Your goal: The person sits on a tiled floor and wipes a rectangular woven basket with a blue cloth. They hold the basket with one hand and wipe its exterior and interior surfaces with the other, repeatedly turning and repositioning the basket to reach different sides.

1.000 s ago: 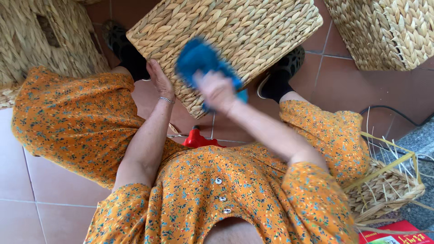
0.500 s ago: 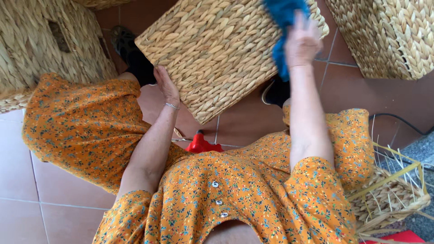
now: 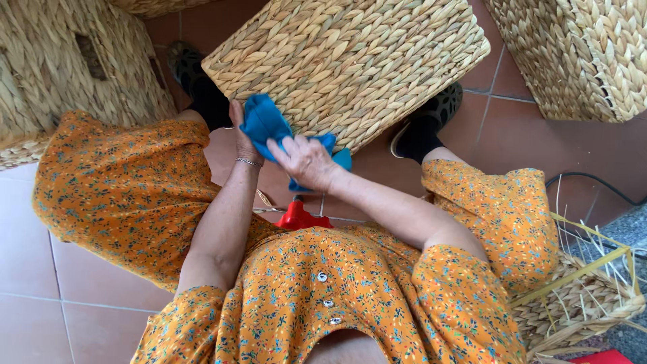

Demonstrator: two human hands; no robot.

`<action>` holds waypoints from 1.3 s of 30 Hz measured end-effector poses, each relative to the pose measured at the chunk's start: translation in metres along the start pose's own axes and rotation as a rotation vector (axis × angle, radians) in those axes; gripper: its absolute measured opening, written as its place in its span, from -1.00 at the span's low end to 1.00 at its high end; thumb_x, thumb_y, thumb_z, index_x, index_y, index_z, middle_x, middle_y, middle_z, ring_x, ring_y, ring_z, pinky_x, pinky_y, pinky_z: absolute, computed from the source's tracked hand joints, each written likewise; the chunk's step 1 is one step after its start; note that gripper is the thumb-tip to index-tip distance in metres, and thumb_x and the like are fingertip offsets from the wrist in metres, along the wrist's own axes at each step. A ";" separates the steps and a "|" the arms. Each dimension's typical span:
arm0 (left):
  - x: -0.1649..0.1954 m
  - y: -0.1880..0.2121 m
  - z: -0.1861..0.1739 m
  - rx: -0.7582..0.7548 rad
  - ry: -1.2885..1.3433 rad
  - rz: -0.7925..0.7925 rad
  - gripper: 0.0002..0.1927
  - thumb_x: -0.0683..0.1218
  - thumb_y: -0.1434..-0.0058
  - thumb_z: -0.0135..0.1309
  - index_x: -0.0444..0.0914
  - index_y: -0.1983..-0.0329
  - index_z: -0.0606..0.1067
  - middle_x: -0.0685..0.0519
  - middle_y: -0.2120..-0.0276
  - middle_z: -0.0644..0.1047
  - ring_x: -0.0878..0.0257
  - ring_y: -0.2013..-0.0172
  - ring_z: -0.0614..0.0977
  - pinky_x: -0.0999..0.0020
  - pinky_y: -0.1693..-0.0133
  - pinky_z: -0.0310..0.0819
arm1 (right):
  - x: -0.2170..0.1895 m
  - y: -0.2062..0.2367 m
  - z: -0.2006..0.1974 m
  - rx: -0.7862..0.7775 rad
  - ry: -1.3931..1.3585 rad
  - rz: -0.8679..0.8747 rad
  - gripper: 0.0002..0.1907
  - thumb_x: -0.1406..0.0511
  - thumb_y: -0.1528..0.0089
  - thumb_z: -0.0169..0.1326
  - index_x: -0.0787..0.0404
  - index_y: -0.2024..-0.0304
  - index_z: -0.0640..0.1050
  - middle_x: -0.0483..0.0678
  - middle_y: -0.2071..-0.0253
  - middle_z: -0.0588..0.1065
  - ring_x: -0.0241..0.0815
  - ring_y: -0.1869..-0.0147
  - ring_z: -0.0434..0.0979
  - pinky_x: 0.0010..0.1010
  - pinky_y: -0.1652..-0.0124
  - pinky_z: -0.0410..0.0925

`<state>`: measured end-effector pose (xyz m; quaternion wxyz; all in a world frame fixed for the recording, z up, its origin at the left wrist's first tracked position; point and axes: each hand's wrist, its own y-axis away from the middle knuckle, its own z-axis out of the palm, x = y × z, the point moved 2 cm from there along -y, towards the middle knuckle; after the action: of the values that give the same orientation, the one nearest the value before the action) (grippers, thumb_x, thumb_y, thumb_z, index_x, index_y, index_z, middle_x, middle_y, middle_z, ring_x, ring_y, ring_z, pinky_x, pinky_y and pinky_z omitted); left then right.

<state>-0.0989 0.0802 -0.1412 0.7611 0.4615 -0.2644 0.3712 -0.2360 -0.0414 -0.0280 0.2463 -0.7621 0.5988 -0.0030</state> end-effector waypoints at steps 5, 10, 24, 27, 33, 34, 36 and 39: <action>0.018 -0.013 0.000 -0.029 0.060 0.168 -0.11 0.35 -0.36 0.04 -0.32 -0.51 0.17 -0.06 -0.40 0.31 0.08 -0.38 0.35 0.15 -0.37 0.21 | 0.066 0.009 -0.020 -0.026 0.022 -0.005 -0.71 0.29 -0.19 0.11 -0.08 0.02 0.57 -0.06 0.42 0.39 -0.05 0.34 0.50 -0.23 0.45 0.38; 0.036 -0.041 0.001 0.146 -0.041 0.133 -0.11 0.29 -0.28 0.12 -0.20 -0.47 0.04 -0.08 -0.36 0.30 0.09 -0.32 0.39 0.09 -0.32 0.31 | 0.207 0.048 -0.059 0.129 0.410 0.400 -0.58 0.29 -0.25 0.27 0.00 -0.16 0.53 -0.05 0.20 0.46 -0.02 0.13 0.50 -0.17 0.26 0.43; 0.084 -0.088 0.009 0.177 -0.230 -0.134 -0.37 0.26 -0.31 0.02 -0.21 -0.27 0.31 -0.04 -0.20 0.45 0.12 -0.17 0.54 0.02 -0.15 0.52 | 0.362 0.155 -0.107 0.327 -0.337 1.304 -0.72 0.15 -0.27 0.28 0.20 0.10 0.66 -0.03 0.22 0.64 -0.21 0.17 0.62 -0.33 0.12 0.42; 0.087 -0.076 0.016 0.165 -0.225 0.032 -0.55 0.13 -0.34 0.07 -0.26 -0.11 0.41 -0.04 -0.05 0.51 0.15 -0.06 0.56 0.08 -0.10 0.53 | 0.360 0.168 -0.107 0.449 -0.493 1.335 -0.72 0.18 -0.27 0.26 0.25 0.12 0.66 -0.15 0.26 0.62 -0.37 0.24 0.53 -0.45 0.19 0.41; 0.126 -0.023 0.050 0.022 -0.163 0.382 -0.83 -0.05 -0.43 0.13 -0.26 0.08 0.50 -0.02 0.04 0.50 0.21 -0.02 0.51 0.26 -0.12 0.46 | 0.347 0.189 -0.096 0.715 -0.865 1.318 -0.72 0.17 -0.36 0.22 0.25 0.04 0.66 -0.20 0.23 0.58 -0.39 0.23 0.51 -0.50 0.20 0.40; 0.134 -0.013 0.055 0.026 -0.168 0.417 -0.84 -0.06 -0.45 0.11 -0.25 0.09 0.51 -0.03 0.00 0.49 0.22 -0.05 0.51 0.30 -0.15 0.43 | 0.342 0.188 -0.090 0.766 -0.960 1.323 -0.71 0.16 -0.37 0.21 0.25 0.03 0.65 -0.18 0.23 0.57 -0.37 0.23 0.51 -0.48 0.21 0.40; 0.140 0.011 0.066 0.011 -0.194 0.536 -0.90 -0.10 -0.44 0.11 -0.24 0.14 0.51 -0.01 -0.13 0.43 0.25 -0.12 0.49 0.34 -0.18 0.38 | 0.333 0.184 -0.079 0.834 -1.108 1.329 -0.72 0.15 -0.36 0.17 0.21 0.01 0.64 -0.16 0.21 0.59 -0.33 0.22 0.55 -0.45 0.20 0.43; 0.138 0.040 0.077 -0.019 -0.256 0.702 -0.97 -0.20 -0.31 0.12 -0.22 0.20 0.51 0.05 -0.35 0.29 0.24 -0.13 0.46 0.31 -0.16 0.32 | 0.324 0.173 -0.068 0.866 -1.257 1.312 -0.75 0.18 -0.33 0.12 0.15 0.04 0.62 -0.11 0.20 0.63 -0.26 0.19 0.63 -0.39 0.16 0.51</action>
<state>-0.0552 0.0669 0.0156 0.5524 0.3783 -0.5033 0.5463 -0.3226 -0.3912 -0.1285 0.7265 0.0100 0.6089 0.3183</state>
